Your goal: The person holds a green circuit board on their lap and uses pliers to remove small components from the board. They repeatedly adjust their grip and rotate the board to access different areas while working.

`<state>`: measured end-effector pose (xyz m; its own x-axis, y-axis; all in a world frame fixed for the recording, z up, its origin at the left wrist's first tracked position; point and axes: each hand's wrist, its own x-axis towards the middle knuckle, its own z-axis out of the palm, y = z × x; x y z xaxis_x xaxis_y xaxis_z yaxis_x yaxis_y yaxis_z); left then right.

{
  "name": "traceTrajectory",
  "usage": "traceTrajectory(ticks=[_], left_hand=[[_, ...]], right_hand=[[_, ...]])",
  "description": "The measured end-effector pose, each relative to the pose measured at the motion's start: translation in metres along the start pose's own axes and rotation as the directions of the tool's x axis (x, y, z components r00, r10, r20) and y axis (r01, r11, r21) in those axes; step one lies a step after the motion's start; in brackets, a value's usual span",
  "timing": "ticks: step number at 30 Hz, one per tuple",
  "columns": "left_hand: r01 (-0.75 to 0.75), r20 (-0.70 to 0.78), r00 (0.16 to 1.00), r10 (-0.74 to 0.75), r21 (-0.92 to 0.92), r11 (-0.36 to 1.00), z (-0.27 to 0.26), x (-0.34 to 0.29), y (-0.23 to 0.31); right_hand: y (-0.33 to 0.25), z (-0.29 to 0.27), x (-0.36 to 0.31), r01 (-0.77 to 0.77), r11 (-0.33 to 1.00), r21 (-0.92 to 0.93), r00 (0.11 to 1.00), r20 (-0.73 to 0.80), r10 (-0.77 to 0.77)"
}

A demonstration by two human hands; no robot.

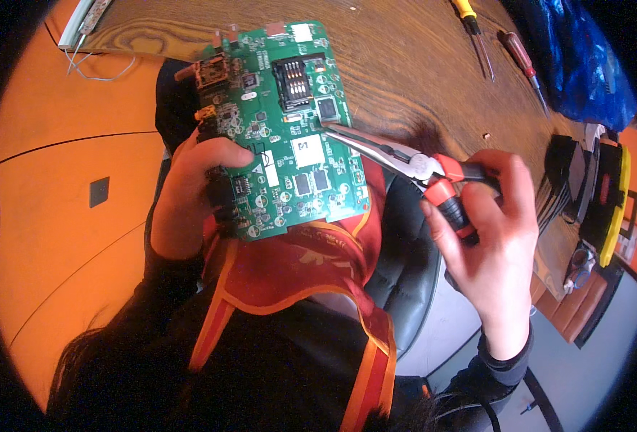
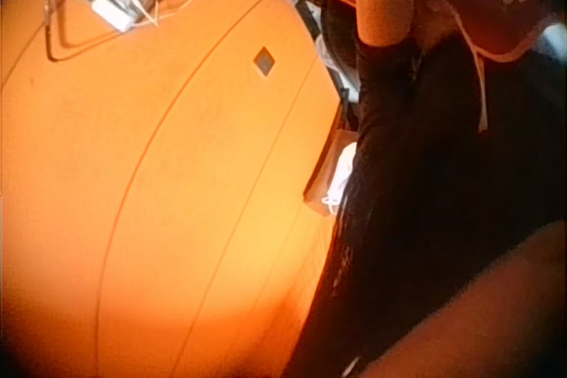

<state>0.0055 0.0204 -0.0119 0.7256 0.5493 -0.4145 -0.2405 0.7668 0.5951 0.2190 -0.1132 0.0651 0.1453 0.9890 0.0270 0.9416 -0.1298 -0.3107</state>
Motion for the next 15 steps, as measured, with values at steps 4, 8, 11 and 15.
traceTrajectory(ticks=[4,8,11,15], left_hand=[[0.053,0.056,0.997,-0.056,0.069,0.996,-0.006,0.011,-0.008],[0.116,0.056,0.991,-0.122,0.092,0.989,-0.011,0.019,-0.018],[0.046,0.040,0.998,-0.048,0.042,0.998,-0.011,0.020,-0.025],[0.027,0.011,1.000,-0.026,-0.076,0.997,-0.010,0.018,-0.031]], right_hand=[[0.011,0.005,-0.002,0.034,0.994,-0.099,0.999,-0.037,-0.038],[0.014,0.013,-0.005,0.001,0.998,-0.065,1.000,-0.026,-0.002],[0.014,0.014,-0.005,0.001,0.998,-0.064,1.000,-0.016,-0.002],[0.010,0.020,-0.003,-0.019,0.999,-0.041,1.000,-0.025,0.018]])
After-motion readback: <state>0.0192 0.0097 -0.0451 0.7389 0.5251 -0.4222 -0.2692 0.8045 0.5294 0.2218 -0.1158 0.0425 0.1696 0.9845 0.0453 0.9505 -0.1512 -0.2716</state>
